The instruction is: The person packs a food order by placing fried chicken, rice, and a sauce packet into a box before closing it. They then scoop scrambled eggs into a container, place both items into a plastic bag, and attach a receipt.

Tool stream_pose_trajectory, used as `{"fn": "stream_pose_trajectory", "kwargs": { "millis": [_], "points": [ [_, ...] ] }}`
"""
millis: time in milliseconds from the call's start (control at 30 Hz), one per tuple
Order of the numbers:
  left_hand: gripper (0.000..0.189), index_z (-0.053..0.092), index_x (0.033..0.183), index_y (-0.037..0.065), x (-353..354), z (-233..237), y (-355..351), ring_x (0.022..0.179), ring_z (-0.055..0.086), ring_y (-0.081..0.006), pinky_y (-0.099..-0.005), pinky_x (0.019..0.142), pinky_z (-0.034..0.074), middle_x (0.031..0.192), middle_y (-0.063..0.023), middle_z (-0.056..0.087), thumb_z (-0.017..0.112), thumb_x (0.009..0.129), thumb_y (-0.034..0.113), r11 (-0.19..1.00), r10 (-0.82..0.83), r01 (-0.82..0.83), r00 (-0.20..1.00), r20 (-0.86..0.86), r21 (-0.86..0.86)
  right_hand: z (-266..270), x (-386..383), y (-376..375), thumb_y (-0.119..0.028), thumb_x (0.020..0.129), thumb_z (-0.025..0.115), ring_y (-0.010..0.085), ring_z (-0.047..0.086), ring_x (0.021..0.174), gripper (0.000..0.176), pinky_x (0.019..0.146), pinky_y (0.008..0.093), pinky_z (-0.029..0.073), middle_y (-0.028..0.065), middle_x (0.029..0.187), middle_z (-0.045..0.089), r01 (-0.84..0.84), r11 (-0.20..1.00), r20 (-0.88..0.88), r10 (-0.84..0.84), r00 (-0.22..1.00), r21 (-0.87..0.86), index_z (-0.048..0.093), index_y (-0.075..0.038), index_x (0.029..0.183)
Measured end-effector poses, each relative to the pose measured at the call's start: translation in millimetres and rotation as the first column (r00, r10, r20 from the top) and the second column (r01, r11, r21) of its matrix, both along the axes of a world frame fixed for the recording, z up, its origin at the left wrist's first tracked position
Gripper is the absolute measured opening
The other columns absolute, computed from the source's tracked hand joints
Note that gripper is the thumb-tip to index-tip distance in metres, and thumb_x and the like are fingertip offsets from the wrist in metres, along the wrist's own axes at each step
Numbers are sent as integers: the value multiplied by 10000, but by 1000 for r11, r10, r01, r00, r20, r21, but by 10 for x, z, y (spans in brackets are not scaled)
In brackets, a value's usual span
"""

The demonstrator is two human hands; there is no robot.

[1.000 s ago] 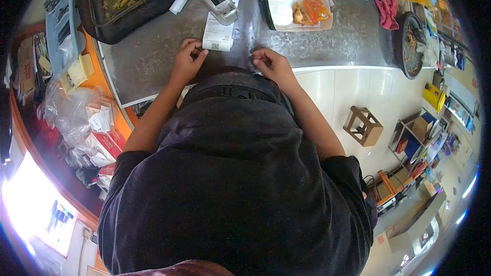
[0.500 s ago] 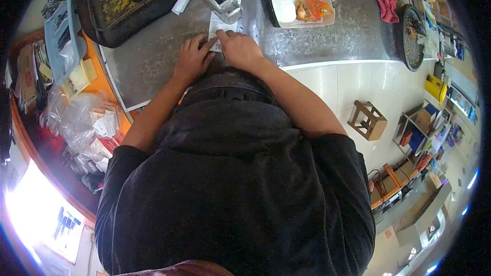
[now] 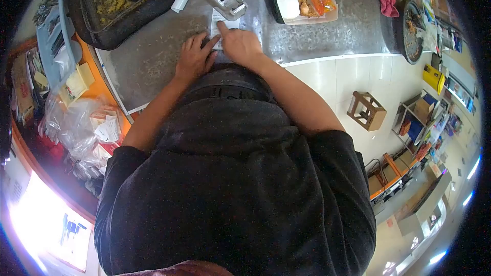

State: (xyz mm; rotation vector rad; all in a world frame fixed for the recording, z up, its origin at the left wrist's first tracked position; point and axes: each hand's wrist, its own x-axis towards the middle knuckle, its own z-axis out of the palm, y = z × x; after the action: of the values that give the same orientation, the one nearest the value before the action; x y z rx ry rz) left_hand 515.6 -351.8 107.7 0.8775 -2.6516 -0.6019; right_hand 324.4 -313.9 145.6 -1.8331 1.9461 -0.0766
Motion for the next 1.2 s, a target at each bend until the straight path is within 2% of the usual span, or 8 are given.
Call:
{"fn": "stream_pose_trajectory", "kwargs": {
  "millis": [500,767,833,933,967,1000,1133,1200],
  "points": [
    [500,585,1346,198,-4,-24,-17,1135,523,-292,-444,917,448,1275,-100,539,689,862,271,1000,2,-2,999,-38,-9,38,-90,-70,-156,904,556,382,718,769,403,639,492,564,196,825,714,-54,995,-125,64,990,82,464,-71,1286],
    [533,569,1362,167,122,53,-48,1120,531,-325,-455,908,456,1263,-134,552,695,851,245,993,-29,37,997,-72,116,747,-86,134,-212,920,594,382,684,726,415,641,497,530,197,759,680,-5,1000,201,4,980,3,480,-114,1307],
    [537,570,1360,145,95,-54,-70,1120,538,-341,-462,925,455,1268,-146,558,697,847,237,992,-17,33,991,-133,121,977,-500,192,-207,908,625,339,688,711,383,638,460,524,166,746,676,-1,996,296,28,955,-90,533,-105,1265],
    [531,568,1348,85,130,-165,-62,1151,541,-370,-468,969,446,1292,-172,553,691,851,225,988,29,9,969,-246,152,1543,-1248,75,-191,893,658,250,664,676,286,635,388,507,121,742,663,192,981,281,-187,941,13,622,-91,1158],
    [519,563,1348,64,152,-177,-49,1168,536,-375,-467,984,438,1298,-186,547,680,865,216,982,60,-9,961,-268,188,1584,-1590,1,-162,890,663,172,635,700,208,657,323,497,94,783,661,206,961,231,-161,960,-186,665,-78,1081],
    [507,557,1347,43,169,-170,-47,1185,532,-381,-466,998,430,1303,-200,542,669,880,206,973,94,-29,955,-282,227,1799,-1888,-145,-151,907,645,139,643,782,167,710,314,504,77,853,685,344,931,228,-311,923,-124,673,-67,1048],
    [443,545,1349,21,188,64,-120,1056,587,-292,-362,820,514,1218,-193,556,618,935,160,827,454,-262,833,-316,497,2080,-3485,-813,-170,883,654,193,680,773,146,728,326,523,96,863,721,512,707,258,-443,859,-488,715,-60,956],
    [424,547,1339,14,387,-80,-227,993,594,-255,-320,736,521,1185,-181,556,614,946,160,845,488,-333,799,-352,418,2232,-4120,-1219,-195,858,669,256,713,841,181,775,347,540,127,895,735,565,631,229,-535,813,-532,727,-61,964]
  ]
}}
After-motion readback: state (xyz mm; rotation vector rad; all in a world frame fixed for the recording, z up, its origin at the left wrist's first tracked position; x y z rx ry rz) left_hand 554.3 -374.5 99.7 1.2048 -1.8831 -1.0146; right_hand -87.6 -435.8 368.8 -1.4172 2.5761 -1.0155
